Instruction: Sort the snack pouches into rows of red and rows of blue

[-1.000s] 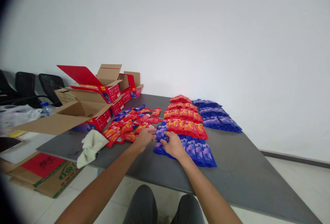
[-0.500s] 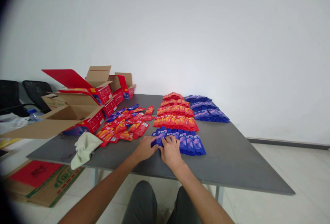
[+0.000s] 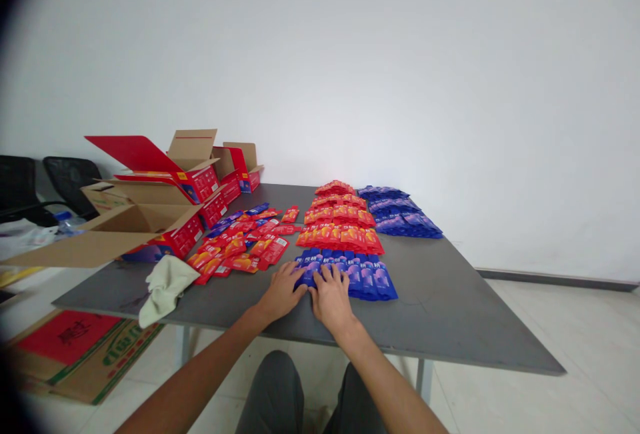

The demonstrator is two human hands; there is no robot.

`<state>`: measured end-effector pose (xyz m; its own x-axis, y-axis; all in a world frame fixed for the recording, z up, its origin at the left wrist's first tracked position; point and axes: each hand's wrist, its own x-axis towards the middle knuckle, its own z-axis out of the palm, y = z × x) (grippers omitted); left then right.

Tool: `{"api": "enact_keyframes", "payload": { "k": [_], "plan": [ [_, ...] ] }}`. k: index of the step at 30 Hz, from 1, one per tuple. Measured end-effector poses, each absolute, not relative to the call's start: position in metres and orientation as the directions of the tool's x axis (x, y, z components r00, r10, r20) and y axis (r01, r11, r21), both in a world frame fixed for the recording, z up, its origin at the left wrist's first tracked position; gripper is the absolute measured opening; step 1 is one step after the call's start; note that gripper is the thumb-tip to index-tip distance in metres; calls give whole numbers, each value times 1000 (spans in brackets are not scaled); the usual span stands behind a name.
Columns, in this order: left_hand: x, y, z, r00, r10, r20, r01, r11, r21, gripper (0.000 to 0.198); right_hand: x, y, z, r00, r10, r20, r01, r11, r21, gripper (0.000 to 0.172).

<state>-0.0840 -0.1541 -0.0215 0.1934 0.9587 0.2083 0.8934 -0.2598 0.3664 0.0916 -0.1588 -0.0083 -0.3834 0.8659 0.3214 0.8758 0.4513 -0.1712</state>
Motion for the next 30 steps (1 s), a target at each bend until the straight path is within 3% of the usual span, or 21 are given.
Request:
{"api": "enact_keyframes", "payload": {
  "k": [11,17,25,30],
  "plan": [
    [-89,-155,-37,261,940,218,902,-318,291,50,90,-159,-11,-387,872,298,881,445,-159,41],
    [-93,-161,-26,270,928,259,879,-347,326,53,84,-155,2,-385,853,352,876,458,-152,38],
    [-129,-154,-1,192,913,361,886,-319,335,42,24,-131,28,-476,796,373,819,556,-142,33],
    [-175,-142,3,75,930,360,933,-193,305,38,-35,-108,30,-535,770,347,768,615,-181,32]
  ]
}}
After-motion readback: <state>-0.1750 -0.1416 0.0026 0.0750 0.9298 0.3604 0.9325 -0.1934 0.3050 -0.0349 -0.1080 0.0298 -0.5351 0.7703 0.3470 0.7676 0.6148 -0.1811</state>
